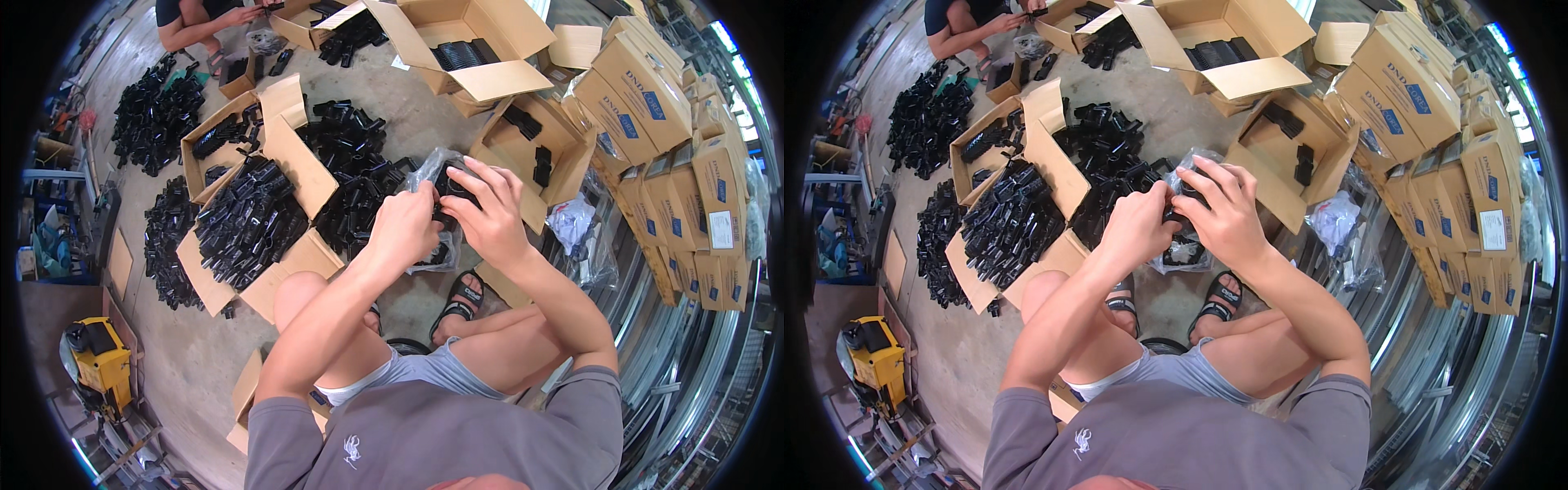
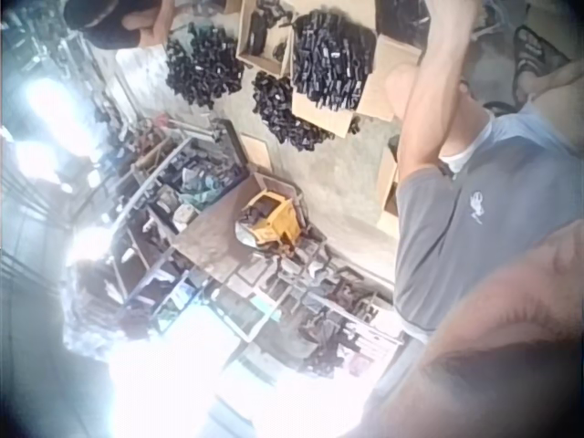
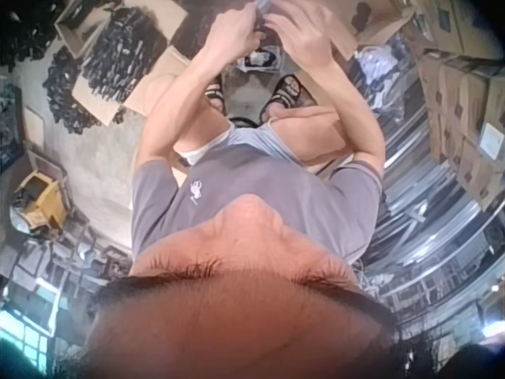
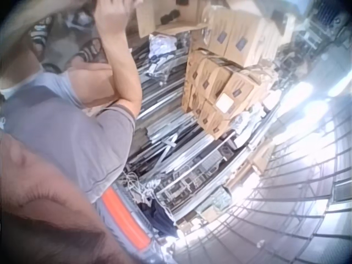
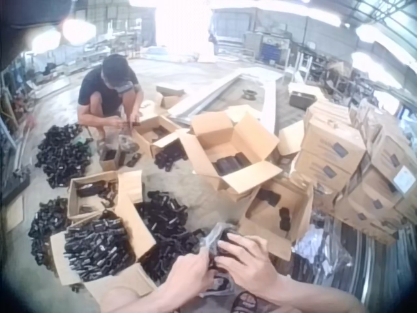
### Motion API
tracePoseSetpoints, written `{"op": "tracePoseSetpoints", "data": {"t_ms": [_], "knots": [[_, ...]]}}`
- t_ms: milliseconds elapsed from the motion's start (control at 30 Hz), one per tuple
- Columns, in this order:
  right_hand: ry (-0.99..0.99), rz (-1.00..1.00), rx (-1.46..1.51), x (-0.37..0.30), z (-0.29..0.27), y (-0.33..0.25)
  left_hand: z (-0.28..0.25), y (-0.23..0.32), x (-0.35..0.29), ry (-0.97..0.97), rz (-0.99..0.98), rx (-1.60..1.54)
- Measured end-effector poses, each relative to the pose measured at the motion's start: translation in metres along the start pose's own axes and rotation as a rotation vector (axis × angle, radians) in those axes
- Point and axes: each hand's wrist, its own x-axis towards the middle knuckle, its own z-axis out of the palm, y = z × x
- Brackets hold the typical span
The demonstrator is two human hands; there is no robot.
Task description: The person assembles black plastic components by hand while sitting on the floor. The person picks up individual black plastic pieces from boxes and fits them together to form larger assemblies.
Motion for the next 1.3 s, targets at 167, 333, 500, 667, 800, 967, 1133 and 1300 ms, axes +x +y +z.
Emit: {"op": "tracePoseSetpoints", "data": {"t_ms": [167, 333, 500, 667, 800, 967, 1133, 1300], "knots": [[-0.038, 0.014, -0.060, -0.003, 0.012, 0.000, -0.001, 0.001, 0.001, 0.004, 0.005, -0.007], [-0.055, 0.023, -0.074, 0.000, 0.011, -0.004, -0.004, -0.001, 0.002, 0.009, 0.004, -0.012], [-0.061, -0.023, -0.099, 0.001, 0.007, -0.005, -0.007, 0.000, 0.002, 0.038, 0.003, -0.010], [0.091, 0.079, -0.034, 0.005, -0.007, -0.001, -0.013, -0.002, 0.001, 0.145, 0.031, -0.133], [0.040, 0.630, 0.600, 0.006, -0.014, 0.008, -0.034, 0.017, 0.000, 0.122, -0.030, -0.329], [-0.263, 0.851, 1.169, -0.009, -0.014, 0.023, -0.051, 0.026, -0.007, 0.040, -0.070, -0.470], [-0.146, 0.853, 1.268, -0.005, -0.023, 0.017, -0.038, 0.017, -0.007, 0.103, -0.023, -0.834], [-0.063, 0.809, 1.264, -0.008, -0.028, 0.012, -0.031, 0.013, -0.006, 0.155, 0.096, -0.926]]}}
